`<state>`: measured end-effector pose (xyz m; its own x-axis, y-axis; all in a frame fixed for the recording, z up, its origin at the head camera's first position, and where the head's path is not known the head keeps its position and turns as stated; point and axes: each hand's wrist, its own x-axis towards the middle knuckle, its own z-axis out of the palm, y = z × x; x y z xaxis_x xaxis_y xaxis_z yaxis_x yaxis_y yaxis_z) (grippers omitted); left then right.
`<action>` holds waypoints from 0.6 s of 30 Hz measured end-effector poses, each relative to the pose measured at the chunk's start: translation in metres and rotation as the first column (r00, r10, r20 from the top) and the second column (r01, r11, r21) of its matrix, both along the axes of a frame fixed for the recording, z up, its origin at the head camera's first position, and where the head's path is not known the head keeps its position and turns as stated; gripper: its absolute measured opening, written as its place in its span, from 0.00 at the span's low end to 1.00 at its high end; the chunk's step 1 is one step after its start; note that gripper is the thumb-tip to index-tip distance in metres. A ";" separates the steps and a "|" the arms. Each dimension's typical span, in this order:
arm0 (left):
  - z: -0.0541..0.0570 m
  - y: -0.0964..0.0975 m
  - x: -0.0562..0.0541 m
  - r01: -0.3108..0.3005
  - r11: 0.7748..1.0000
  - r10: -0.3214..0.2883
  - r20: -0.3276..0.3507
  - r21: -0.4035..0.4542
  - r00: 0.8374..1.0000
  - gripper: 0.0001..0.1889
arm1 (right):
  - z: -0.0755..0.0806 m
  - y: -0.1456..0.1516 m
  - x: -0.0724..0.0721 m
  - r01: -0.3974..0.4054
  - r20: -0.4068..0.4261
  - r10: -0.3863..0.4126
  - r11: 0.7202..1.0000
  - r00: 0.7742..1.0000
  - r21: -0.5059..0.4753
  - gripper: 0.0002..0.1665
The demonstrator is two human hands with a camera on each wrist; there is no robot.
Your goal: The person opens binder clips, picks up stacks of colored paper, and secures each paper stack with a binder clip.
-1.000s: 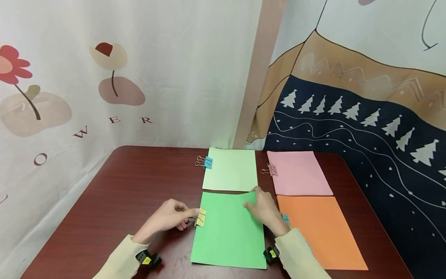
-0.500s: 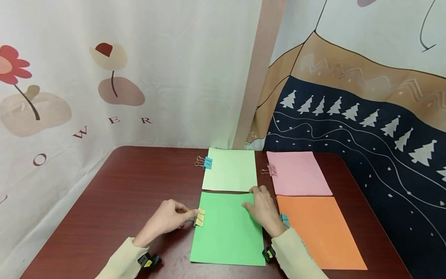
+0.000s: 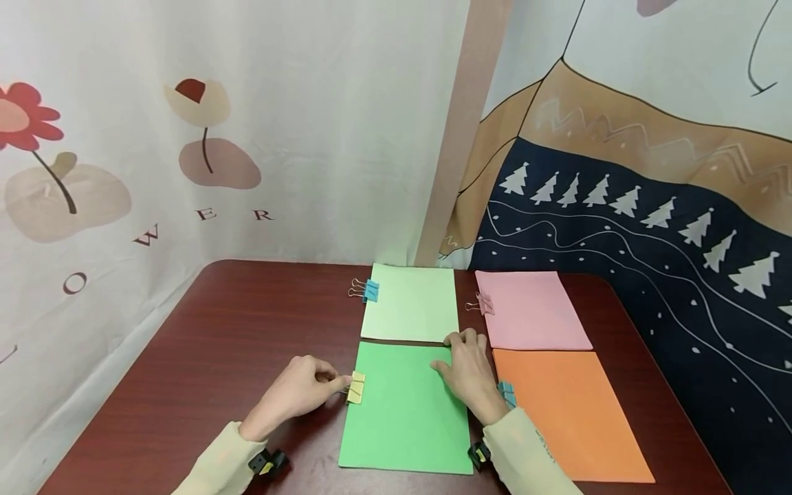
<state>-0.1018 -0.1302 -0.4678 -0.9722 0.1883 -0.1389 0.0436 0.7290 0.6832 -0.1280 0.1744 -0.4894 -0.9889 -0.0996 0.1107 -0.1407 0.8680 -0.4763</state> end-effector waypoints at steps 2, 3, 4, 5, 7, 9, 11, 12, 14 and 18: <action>0.001 -0.001 0.000 0.005 1.000 -0.005 0.007 0.011 1.000 0.14 | -0.001 0.000 -0.001 0.000 -0.003 0.000 1.000 1.000 0.003 0.24; 0.001 -0.001 0.000 0.004 1.000 -0.005 0.017 0.018 1.000 0.14 | -0.001 0.000 -0.001 -0.002 -0.007 0.003 1.000 1.000 0.005 0.24; 0.002 -0.001 -0.001 0.003 1.000 -0.004 0.024 0.021 1.000 0.15 | -0.001 0.000 -0.002 -0.006 -0.007 0.006 1.000 1.000 0.009 0.24; 0.002 -0.002 -0.002 0.001 1.000 -0.002 0.032 0.028 0.999 0.16 | 0.000 0.000 -0.002 -0.009 -0.005 0.009 1.000 1.000 0.015 0.24; 0.004 -0.003 -0.004 -0.013 0.999 0.012 0.035 0.029 0.999 0.18 | 0.004 0.000 -0.003 -0.017 -0.007 0.018 1.000 1.000 0.015 0.25; 0.005 -0.005 -0.008 -0.039 0.999 0.039 0.019 0.015 0.999 0.21 | 0.009 0.001 -0.004 -0.038 -0.012 0.039 0.999 0.999 0.004 0.27; 0.006 -0.008 -0.013 -0.058 0.998 0.058 -0.024 0.010 0.998 0.23 | 0.016 0.003 -0.005 -0.071 -0.030 0.071 0.997 0.997 -0.018 0.29; 0.007 -0.010 -0.017 -0.067 0.998 0.068 -0.051 0.012 0.996 0.25 | 0.021 0.005 -0.006 -0.094 -0.049 0.092 0.995 0.995 -0.032 0.30; 0.009 -0.015 -0.023 -0.076 0.997 0.079 -0.114 0.029 0.990 0.27 | 0.029 0.010 -0.009 -0.142 -0.086 0.137 0.989 0.987 -0.052 0.33; 0.013 -0.026 -0.037 -0.065 0.997 0.074 -0.258 0.041 0.963 0.32 | 0.047 0.026 -0.019 -0.200 -0.127 0.193 0.979 0.973 -0.048 0.40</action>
<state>-0.1383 -0.1563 -0.4552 -0.9850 0.1194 0.1244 0.1722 0.7144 0.6782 -0.1468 0.2008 -0.4424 -0.9296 -0.2801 0.2397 -0.3653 0.7878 -0.4959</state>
